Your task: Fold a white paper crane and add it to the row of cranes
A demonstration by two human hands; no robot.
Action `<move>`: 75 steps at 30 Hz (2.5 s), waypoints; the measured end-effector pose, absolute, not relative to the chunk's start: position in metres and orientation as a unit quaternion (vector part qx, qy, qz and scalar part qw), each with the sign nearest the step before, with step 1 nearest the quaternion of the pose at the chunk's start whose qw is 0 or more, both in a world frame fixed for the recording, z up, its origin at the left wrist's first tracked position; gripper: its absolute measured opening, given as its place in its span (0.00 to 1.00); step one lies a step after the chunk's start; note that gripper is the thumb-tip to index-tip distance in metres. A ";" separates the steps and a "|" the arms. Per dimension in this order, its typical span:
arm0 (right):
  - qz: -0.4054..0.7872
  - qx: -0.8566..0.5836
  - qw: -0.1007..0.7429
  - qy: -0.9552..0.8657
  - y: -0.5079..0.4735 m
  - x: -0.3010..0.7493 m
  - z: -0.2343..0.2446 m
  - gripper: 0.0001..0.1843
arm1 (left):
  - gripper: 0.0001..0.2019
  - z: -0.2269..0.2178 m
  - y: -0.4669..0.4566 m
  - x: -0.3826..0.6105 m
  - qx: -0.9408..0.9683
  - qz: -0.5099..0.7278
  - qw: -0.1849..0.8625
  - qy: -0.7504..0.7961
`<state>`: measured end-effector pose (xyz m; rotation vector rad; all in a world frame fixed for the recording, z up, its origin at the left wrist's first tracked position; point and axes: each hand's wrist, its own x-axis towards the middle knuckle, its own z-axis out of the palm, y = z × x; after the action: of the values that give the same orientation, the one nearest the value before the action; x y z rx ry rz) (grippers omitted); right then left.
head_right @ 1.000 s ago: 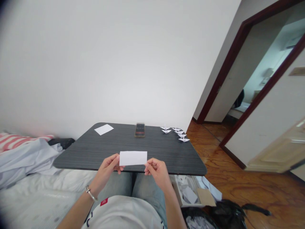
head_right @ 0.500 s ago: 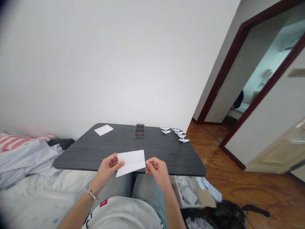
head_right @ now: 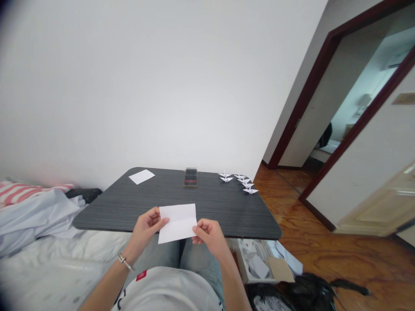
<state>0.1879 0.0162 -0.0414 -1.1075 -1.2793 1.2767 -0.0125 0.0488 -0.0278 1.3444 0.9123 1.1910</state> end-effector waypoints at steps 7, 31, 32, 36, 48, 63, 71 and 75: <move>0.496 -0.468 0.511 -0.523 0.017 0.188 -0.041 0.15 | 0.14 -0.020 0.046 -0.011 0.571 0.511 0.500 0.405; 0.424 -0.480 0.546 -0.540 0.017 0.174 -0.039 0.15 | 0.13 -0.024 0.047 -0.017 0.613 0.435 0.576 0.322; 0.420 -0.481 0.547 -0.542 0.017 0.172 -0.039 0.16 | 0.13 -0.024 0.047 -0.017 0.619 0.422 0.586 0.307; 0.409 -0.478 0.561 -0.538 0.017 0.170 -0.037 0.15 | 0.11 -0.025 0.044 -0.013 0.616 0.384 0.606 0.325; 0.370 -0.460 0.610 -0.528 0.015 0.179 -0.036 0.13 | 0.13 -0.035 0.049 -0.014 0.551 0.451 0.571 0.409; 0.231 -0.424 0.420 -0.768 0.010 0.168 -0.039 0.21 | 0.14 -0.033 0.049 -0.012 0.526 0.464 0.580 0.414; 0.300 -0.377 0.520 -0.705 0.015 0.167 -0.051 0.19 | 0.16 -0.026 0.044 -0.010 0.502 0.434 0.649 0.371; 0.295 -0.399 0.556 -0.667 0.020 0.168 -0.055 0.16 | 0.12 -0.029 0.045 -0.010 0.502 0.467 0.635 0.355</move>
<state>0.1682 0.0202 -0.0554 -0.9417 -1.5747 0.6972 -0.0097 0.0454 -0.0287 1.1482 0.8121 1.0672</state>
